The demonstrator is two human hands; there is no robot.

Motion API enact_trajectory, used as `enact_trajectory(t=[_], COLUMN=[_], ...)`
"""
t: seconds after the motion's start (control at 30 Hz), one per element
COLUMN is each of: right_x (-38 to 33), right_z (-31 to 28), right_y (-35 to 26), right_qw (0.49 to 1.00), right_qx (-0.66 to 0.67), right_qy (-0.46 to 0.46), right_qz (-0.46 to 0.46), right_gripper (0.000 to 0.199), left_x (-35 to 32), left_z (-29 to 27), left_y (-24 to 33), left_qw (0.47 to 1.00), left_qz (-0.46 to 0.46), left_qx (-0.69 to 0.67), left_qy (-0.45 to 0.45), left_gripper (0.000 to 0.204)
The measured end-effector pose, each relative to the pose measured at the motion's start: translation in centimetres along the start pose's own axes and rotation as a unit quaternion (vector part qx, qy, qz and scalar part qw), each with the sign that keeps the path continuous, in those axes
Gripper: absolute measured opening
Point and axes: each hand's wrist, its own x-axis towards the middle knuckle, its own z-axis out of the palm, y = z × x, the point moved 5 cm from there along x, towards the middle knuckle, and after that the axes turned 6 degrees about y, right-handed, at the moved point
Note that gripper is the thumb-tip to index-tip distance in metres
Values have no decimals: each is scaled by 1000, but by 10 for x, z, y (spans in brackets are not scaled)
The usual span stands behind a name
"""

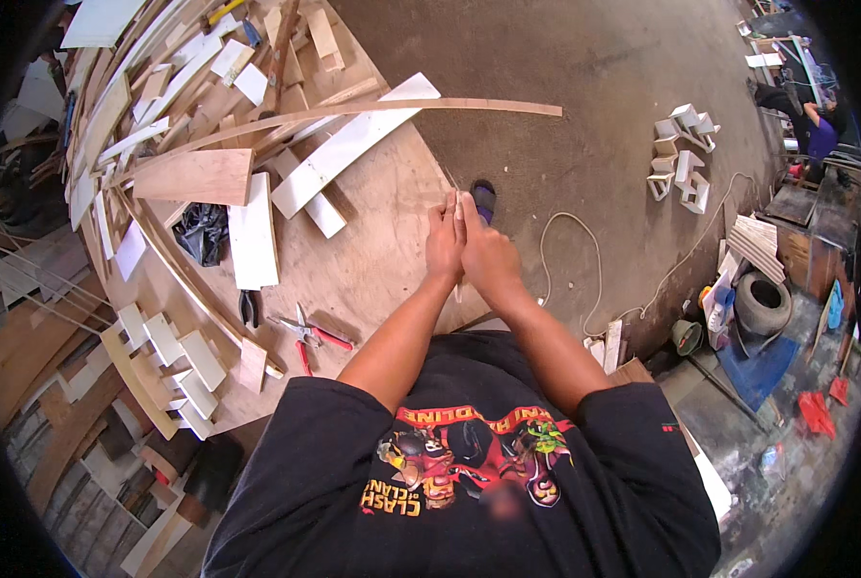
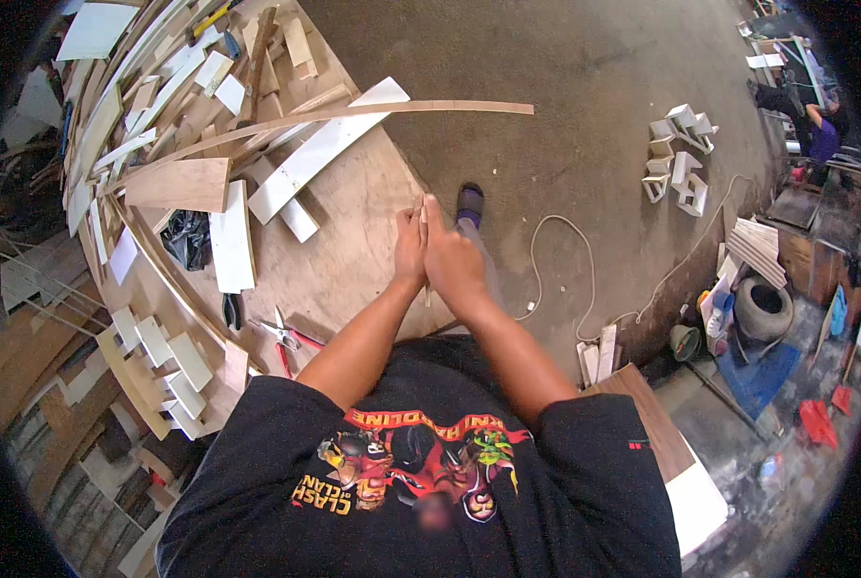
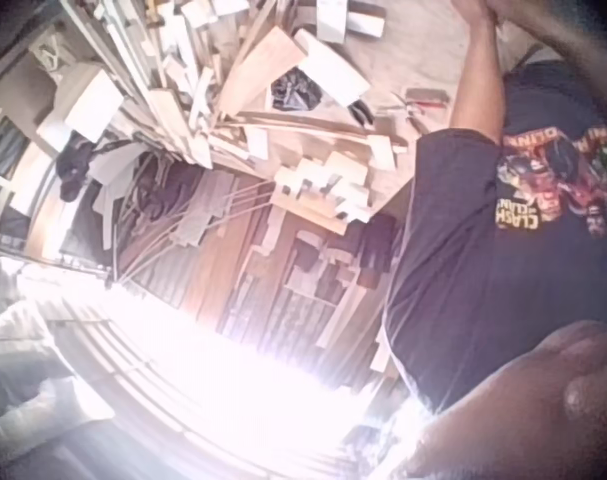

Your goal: The person aligns two pieces of wood on a workbench, hammers a nail through them to join them, and then uses pliers to remove a nail or adjust the wood pieces.

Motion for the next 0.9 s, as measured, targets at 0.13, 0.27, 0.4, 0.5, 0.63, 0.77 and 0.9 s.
enact_trajectory(t=[0.13, 0.27, 0.4, 0.5, 0.63, 0.77, 0.9], right_x=[-16, -4, -3, -5, 10, -5, 3], right_z=[-8, -8, -4, -14, -1, -11, -12], right_y=[2, 0, 3, 2, -1, 4, -3], right_qw=[998, 997, 998, 998, 999, 998, 998], right_qx=[22, 41, 46, 52, 44, 48, 42], right_qy=[-58, -54, -38, -45, -10, -42, -35], right_qz=[14, 34, 9, 16, 5, 5, 25], right_gripper=[63, 62, 60, 58, 57, 55, 54], left_x=[0, -5, -3, -5, -3, -1, -2], left_z=[5, 5, 5, 3, 3, 2, 0], left_y=[-10, -9, -9, -4, -6, -2, -4], left_qw=[997, 998, 996, 995, 999, 996, 1000], left_qz=[57, 52, 67, 75, 32, 59, 3], left_qx=[-16, 1, -5, -11, 7, -10, -5], left_qy=[49, 46, 60, 69, 27, 63, 17], left_gripper=[52, 52, 53, 54, 55, 54, 54])
